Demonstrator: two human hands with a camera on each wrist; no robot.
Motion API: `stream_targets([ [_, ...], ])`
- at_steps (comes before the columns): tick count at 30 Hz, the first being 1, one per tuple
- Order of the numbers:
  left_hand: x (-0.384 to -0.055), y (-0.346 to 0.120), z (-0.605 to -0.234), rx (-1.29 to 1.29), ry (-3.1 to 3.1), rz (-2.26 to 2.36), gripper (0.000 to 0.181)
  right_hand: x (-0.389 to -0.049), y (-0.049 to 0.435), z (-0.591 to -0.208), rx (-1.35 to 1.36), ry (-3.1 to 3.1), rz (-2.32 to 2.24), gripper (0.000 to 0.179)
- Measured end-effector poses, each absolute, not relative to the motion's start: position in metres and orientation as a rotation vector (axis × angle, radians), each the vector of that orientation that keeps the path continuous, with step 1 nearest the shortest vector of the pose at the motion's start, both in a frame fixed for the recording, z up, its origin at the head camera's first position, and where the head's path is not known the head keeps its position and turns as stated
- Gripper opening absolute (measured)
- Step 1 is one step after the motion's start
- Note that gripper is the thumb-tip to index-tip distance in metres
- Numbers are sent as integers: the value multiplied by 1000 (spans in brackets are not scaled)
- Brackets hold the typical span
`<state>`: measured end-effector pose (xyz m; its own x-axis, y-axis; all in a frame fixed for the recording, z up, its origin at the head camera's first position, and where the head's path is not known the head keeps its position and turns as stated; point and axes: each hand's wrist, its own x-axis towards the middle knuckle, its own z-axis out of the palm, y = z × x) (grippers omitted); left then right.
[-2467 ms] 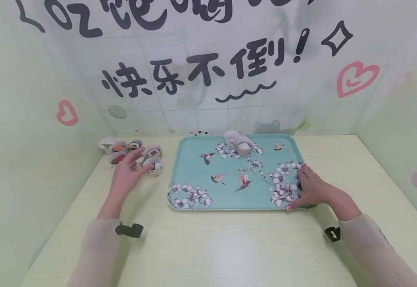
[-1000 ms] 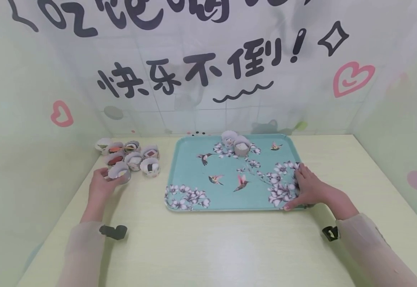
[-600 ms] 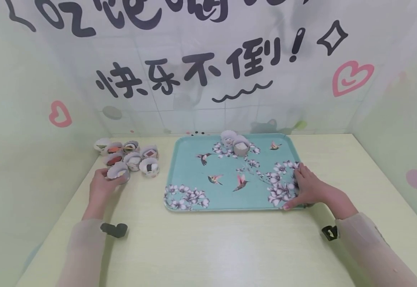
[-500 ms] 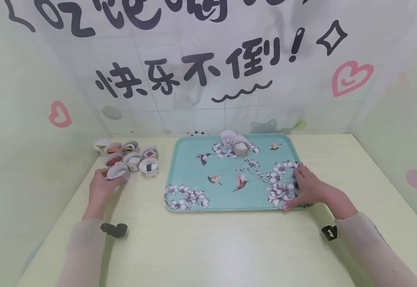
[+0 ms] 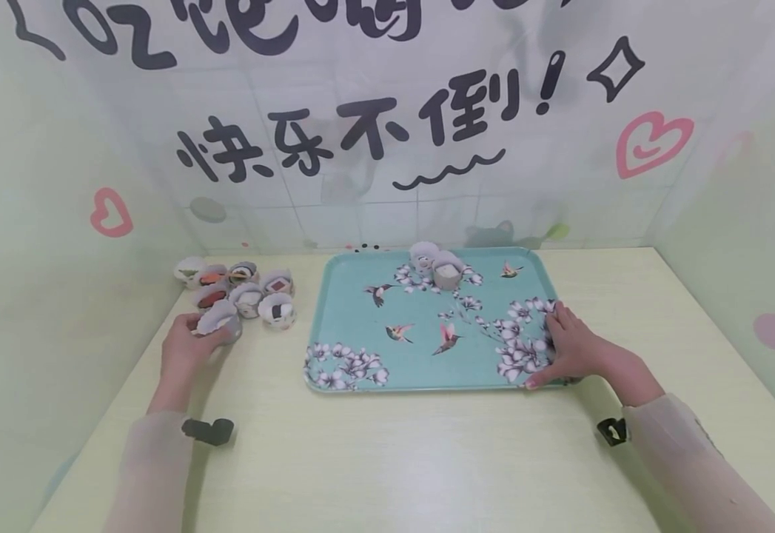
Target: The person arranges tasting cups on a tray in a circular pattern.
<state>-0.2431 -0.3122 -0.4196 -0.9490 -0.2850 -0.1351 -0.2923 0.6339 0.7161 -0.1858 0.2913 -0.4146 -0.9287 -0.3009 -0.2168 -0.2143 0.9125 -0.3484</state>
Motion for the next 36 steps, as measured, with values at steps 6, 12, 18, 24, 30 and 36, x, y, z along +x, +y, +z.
stream_targets([
  [6,-242,-308,-408,-438,2848,1252,83,-186,291,-415,-381,2806,-467,134],
  [12,-244,-303,-396,-364,2899,1278,78,-186,290,-414,-364,2797,-470,135],
  [18,-242,-292,-381,-264,2930,1317,75,-188,291,-415,-353,2789,-468,137],
  [24,-243,-280,-373,-169,2945,1335,71,-188,291,-415,-343,2781,-484,138],
  [30,-246,-265,-369,-54,2910,1407,66,-188,291,-414,-351,2787,-472,138],
  [36,-249,-244,-365,-9,2863,1402,69,-187,291,-414,-351,2788,-461,137],
])
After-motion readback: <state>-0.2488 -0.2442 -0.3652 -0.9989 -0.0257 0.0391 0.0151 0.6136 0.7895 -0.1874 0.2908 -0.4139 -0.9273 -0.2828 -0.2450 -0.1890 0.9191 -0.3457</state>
